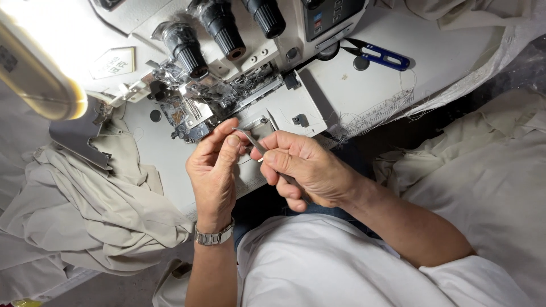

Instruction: Threading an industrial sewing machine using tweezers to guide the thread through various eyelets and tensioners.

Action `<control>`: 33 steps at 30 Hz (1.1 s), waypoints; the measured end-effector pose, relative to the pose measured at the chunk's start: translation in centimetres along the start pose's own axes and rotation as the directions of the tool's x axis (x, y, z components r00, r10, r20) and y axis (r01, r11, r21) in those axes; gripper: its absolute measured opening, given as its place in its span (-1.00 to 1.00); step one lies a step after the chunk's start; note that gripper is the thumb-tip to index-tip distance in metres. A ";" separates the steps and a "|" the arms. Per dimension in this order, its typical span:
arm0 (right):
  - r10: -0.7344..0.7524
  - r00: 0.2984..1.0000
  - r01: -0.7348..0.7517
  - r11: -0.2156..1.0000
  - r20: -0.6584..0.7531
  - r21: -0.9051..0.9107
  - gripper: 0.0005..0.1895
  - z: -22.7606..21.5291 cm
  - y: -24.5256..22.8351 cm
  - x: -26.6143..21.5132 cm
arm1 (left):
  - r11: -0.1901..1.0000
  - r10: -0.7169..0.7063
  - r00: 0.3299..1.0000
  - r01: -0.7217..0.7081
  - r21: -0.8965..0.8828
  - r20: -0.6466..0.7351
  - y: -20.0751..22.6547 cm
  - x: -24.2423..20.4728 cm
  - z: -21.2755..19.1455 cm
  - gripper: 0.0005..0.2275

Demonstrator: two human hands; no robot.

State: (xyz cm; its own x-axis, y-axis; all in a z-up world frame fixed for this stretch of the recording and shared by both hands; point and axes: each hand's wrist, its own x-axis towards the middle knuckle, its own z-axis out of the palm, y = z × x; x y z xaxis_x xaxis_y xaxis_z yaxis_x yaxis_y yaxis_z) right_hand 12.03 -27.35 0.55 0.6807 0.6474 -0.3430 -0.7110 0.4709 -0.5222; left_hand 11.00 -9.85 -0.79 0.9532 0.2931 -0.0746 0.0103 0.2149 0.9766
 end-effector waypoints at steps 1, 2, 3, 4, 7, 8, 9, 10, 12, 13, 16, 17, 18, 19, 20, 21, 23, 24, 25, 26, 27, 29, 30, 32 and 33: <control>-0.060 0.998 0.060 0.998 -0.010 -0.025 -0.76 0.2 0.2 0.1 | 0.999 0.019 1.000 -0.018 0.033 -0.004 0.1 -0.1 0.0 -0.74; -0.120 0.993 0.119 0.992 -0.020 -0.050 -0.76 0.4 0.4 0.2 | 0.997 0.037 0.999 -0.037 0.067 -0.008 0.2 -0.2 0.0 -0.74; -0.120 0.993 0.119 0.992 -0.020 -0.047 -0.76 0.5 0.4 0.3 | 0.997 0.035 0.999 -0.035 0.069 -0.007 0.1 -0.1 0.1 -0.74; -0.143 0.990 0.142 0.988 -0.017 -0.060 -0.76 0.5 0.4 0.4 | 0.997 0.035 0.999 -0.034 0.069 -0.016 0.1 -0.1 0.1 -0.73; -0.162 0.987 0.161 0.985 -0.006 -0.060 -0.74 0.6 0.5 0.6 | 0.998 0.018 0.999 -0.016 0.063 -0.035 -0.2 0.2 -0.1 -0.73; -0.160 0.987 0.159 0.986 0.000 -0.052 -0.73 0.6 0.5 0.6 | 0.999 0.002 0.999 0.000 0.053 -0.045 -0.4 0.3 -0.2 -0.73; -0.160 0.987 0.159 0.986 -0.001 -0.050 -0.73 0.5 0.6 0.7 | 0.998 0.001 0.999 0.002 0.055 -0.044 -0.6 0.5 -0.2 -0.73; -0.145 0.989 0.145 0.989 0.007 -0.033 -0.73 0.4 0.6 0.7 | 0.999 -0.040 0.998 0.039 -0.018 -0.047 -0.8 0.6 -0.2 -0.72; -0.130 0.991 0.131 0.991 0.017 -0.015 -0.73 0.3 0.6 0.7 | 0.993 -0.079 0.996 0.074 -0.089 -0.048 -1.1 0.8 -0.4 -0.70; -0.121 0.993 0.121 0.993 0.017 -0.012 -0.75 0.4 0.6 0.6 | 0.986 -0.102 0.994 0.095 -0.139 -0.040 -1.3 0.7 -0.4 -0.68; -0.109 0.994 0.110 0.994 0.020 -0.014 -0.77 0.5 0.9 0.4 | 0.976 -0.131 0.990 0.118 -0.181 -0.060 -2.0 0.7 -0.8 -0.75; -0.108 0.994 0.108 0.994 0.022 -0.016 -0.79 0.5 1.1 0.3 | 0.977 -0.140 0.986 0.123 -0.173 -0.088 -2.2 0.7 -0.9 -0.84; -0.106 0.994 0.106 0.994 0.023 -0.017 -0.79 0.4 1.0 0.0 | 0.977 -0.140 0.986 0.123 -0.174 -0.090 -2.1 0.6 -0.9 -0.84; -0.118 0.993 0.120 0.987 0.031 -0.102 -0.78 0.3 0.9 -0.3 | 0.969 -0.141 0.983 0.114 -0.220 -0.113 -1.9 0.6 -0.9 -0.85; -0.129 0.991 0.134 0.973 0.040 -0.187 -0.76 0.3 0.8 -0.5 | 0.959 -0.143 0.980 0.104 -0.264 -0.136 -1.6 0.6 -1.0 -0.87; -0.126 0.991 0.132 0.973 0.043 -0.189 -0.76 0.3 0.5 -1.3 | 0.959 -0.142 0.980 0.101 -0.266 -0.140 -1.4 0.5 -1.0 -0.87; -0.080 0.997 0.079 0.981 0.005 -0.179 -0.75 0.4 0.1 -2.8 | 0.931 -0.166 0.979 0.117 -0.347 -0.115 -0.9 0.3 -1.1 -0.89; -0.073 0.997 0.074 0.980 0.009 -0.183 -0.75 0.6 -0.2 -2.8 | 0.930 -0.164 0.979 0.112 -0.350 -0.123 -0.7 0.1 -1.1 -0.89; -0.034 0.999 0.031 0.995 -0.025 -0.098 -0.74 0.8 -0.5 -2.9 | 0.908 -0.193 0.978 0.147 -0.391 -0.080 -0.6 0.0 -1.0 -0.88; 0.008 0.998 -0.009 1.000 -0.055 -0.010 -0.74 0.9 -0.8 -3.1 | 0.884 -0.219 0.975 0.182 -0.431 -0.036 -0.5 -0.1 -0.8 -0.88; 0.009 0.999 -0.009 1.000 -0.053 -0.012 -0.74 0.7 -0.8 -2.9 | 0.884 -0.216 0.976 0.180 -0.432 -0.037 -0.5 -0.2 -0.9 -0.88; 0.002 0.997 0.000 0.999 -0.080 0.034 -0.76 0.3 -0.7 -2.5 | 0.859 -0.255 0.967 0.239 -0.452 0.027 -0.6 -0.4 -0.9 -0.88; 0.002 0.997 0.000 1.000 -0.076 0.031 -0.76 0.3 -0.7 -2.3 | 0.860 -0.251 0.968 0.234 -0.453 0.025 -0.3 -0.6 -0.8 -0.88; -0.060 0.991 0.059 0.998 -0.117 -0.008 -0.77 0.1 -0.7 -2.0 | 0.914 -0.218 0.976 0.214 -0.346 0.030 0.0 -1.2 -0.5 -0.85; -0.059 0.991 0.059 0.998 -0.118 -0.009 -0.77 0.3 -0.6 -1.8 | 0.913 -0.219 0.975 0.215 -0.347 0.030 -0.1 -1.4 -0.6 -0.85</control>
State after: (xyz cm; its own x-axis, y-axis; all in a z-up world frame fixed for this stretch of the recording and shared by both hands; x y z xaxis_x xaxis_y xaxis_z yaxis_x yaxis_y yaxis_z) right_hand 11.16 -28.64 1.75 0.7376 0.5430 -0.4013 -0.6683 0.5026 -0.5483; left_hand 9.54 -9.74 -0.87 0.9365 0.2110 -0.2801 0.1097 0.5823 0.8056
